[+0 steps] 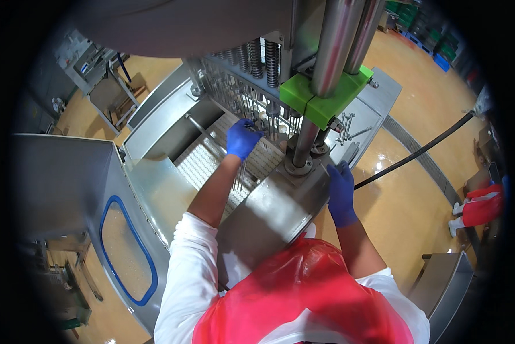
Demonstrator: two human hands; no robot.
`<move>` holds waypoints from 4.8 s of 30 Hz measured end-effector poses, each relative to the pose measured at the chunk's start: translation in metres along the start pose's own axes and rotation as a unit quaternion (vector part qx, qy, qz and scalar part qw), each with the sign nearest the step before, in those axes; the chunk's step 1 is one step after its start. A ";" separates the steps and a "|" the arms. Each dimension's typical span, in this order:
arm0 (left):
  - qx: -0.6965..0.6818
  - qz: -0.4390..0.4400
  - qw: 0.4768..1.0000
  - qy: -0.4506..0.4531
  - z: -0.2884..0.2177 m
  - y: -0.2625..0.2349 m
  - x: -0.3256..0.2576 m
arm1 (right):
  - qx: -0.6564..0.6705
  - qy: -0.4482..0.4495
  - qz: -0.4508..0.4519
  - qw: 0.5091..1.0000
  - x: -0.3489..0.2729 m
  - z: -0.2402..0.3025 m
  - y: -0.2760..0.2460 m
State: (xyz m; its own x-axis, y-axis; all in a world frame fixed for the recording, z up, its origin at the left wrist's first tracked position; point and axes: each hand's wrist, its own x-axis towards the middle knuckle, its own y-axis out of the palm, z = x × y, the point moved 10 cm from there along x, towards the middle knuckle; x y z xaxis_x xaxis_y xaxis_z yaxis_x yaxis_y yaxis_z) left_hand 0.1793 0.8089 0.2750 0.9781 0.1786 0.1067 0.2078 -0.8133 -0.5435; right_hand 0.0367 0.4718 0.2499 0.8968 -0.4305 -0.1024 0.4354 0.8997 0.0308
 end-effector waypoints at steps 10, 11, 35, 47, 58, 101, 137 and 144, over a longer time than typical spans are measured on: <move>0.177 -0.082 0.979 0.066 -0.029 0.011 0.003 | -0.189 -0.237 0.016 0.953 -0.055 0.041 0.006; 0.150 -0.085 0.983 0.067 -0.037 0.005 0.003 | -0.204 -0.268 0.047 0.940 -0.064 0.052 0.018; 0.062 -0.093 0.985 0.135 -0.095 -0.046 0.007 | -0.175 -0.056 0.405 0.896 -0.045 -0.020 0.256; -0.122 -0.140 0.980 0.066 -0.061 -0.038 -0.002 | -0.157 0.081 0.479 0.860 -0.097 -0.005 0.079; -0.149 -0.097 0.982 0.061 -0.052 -0.036 0.010 | -0.221 -0.065 0.490 0.841 -0.097 -0.004 0.073; -0.289 0.206 0.934 0.036 -0.105 -0.091 -0.112 | 0.122 -0.097 0.461 0.873 -0.099 0.075 0.154; -0.004 -0.170 0.982 0.079 -0.049 -0.050 0.040 | -0.365 -0.567 0.308 0.672 -0.101 0.060 0.100; -0.075 -0.228 0.964 0.111 -0.051 -0.052 0.016 | -0.404 -0.521 0.335 0.673 -0.096 0.053 0.103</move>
State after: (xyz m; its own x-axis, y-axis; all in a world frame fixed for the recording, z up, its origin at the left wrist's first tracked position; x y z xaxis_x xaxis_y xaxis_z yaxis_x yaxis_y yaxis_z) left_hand 0.1846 0.8259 0.3476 0.7593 0.4273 0.4908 0.5998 -0.7521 -0.2732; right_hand -0.0004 0.6022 0.3154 0.6228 0.6531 0.4308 0.0983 0.4810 -0.8712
